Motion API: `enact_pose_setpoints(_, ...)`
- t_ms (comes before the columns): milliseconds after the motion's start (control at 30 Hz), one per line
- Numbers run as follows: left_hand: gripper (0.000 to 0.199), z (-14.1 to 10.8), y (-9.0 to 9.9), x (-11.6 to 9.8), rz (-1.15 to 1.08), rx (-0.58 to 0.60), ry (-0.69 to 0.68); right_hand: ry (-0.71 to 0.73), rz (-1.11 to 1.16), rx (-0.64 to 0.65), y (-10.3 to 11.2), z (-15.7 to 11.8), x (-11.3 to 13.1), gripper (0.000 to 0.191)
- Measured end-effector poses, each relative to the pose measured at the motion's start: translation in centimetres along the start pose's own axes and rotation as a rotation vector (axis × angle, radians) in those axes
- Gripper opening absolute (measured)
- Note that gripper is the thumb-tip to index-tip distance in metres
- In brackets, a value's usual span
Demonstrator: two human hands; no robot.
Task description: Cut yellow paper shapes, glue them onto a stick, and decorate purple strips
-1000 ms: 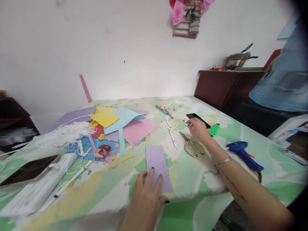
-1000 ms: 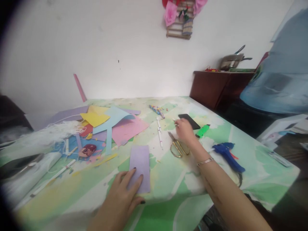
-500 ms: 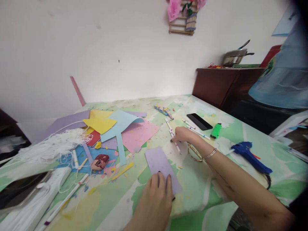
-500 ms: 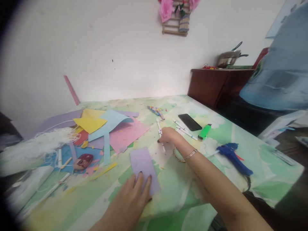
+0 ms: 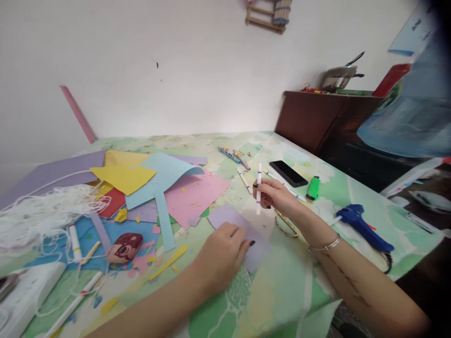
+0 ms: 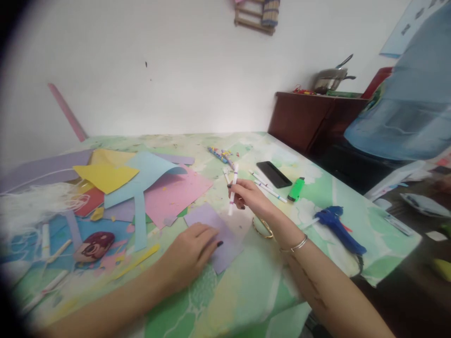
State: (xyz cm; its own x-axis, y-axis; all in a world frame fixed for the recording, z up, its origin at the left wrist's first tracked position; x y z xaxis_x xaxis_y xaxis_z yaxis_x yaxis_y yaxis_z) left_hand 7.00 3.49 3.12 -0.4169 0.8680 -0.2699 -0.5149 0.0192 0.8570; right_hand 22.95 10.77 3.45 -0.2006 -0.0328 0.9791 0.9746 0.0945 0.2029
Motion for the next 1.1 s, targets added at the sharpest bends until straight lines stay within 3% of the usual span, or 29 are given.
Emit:
enact_pose_setpoints(67,0.022,-0.5,1.2,1.4,-0.067,-0.092,0.062,-0.036,0.039,0.092,-0.6,-0.5,0.1,0.022)
enact_pose_setpoints(100,0.019,-0.8,1.8,2.0,-0.075,-0.153,0.089,-0.072,0.024,0.201,-1.3,-0.9,0.1,0.021)
enact_pose_setpoints(200,0.017,-1.4,3.4,2.6,0.006,-0.346,0.090,-0.220,-0.084,0.723,-4.3,-3.2,-0.1,0.013)
enact_pose_setpoints(233,0.022,-1.5,3.6,2.5,0.037,-0.373,0.063,-0.253,-0.103,0.864,-5.0,-4.0,-0.2,0.016)
enact_pose_setpoints(300,0.021,-1.3,3.2,1.8,0.049,-0.314,-0.024,-0.272,-0.059,0.971,-5.6,-4.8,-0.1,0.025)
enact_pose_setpoints(400,0.025,-1.2,2.2,1.1,-0.015,-0.187,-0.065,-0.265,0.121,0.895,-5.5,-4.5,0.0,0.036)
enact_pose_setpoints(567,0.032,-1.3,1.8,2.3,-0.071,-0.163,0.160,-0.074,0.426,0.713,-4.8,-3.3,0.9,0.031)
enact_pose_setpoints(700,0.035,-1.3,1.0,3.0,-0.066,-0.097,0.197,0.024,0.256,0.802,-6.3,-3.4,1.1,0.027)
enact_pose_setpoints(767,0.036,-1.2,0.5,3.1,-0.043,-0.053,0.174,0.045,0.218,0.729,-6.8,-2.9,0.8,0.027)
enact_pose_setpoints(900,0.033,-0.9,0.1,3.3,-0.071,0.002,0.203,0.010,0.361,0.550,-7.1,-2.0,0.0,0.047)
enact_pose_setpoints(1100,0.030,-0.6,0.5,2.6,-0.347,0.002,0.276,0.088,0.262,0.515,-6.9,-2.0,0.6,0.051)
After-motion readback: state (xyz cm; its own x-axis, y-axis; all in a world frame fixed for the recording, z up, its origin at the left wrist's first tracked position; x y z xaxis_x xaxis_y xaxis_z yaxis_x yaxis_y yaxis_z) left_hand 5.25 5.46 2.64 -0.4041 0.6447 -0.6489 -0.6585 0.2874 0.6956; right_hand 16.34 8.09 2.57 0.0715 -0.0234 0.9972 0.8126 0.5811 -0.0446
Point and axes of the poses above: each hand's wrist, its own z-axis towards the middle knuckle, its own y-axis out of the back of the hand, x = y × z, the point moved 6 cm from there along z, towards the middle knuckle, and after that the axes turned 4 degrees about -z, right-handed, at the moved point
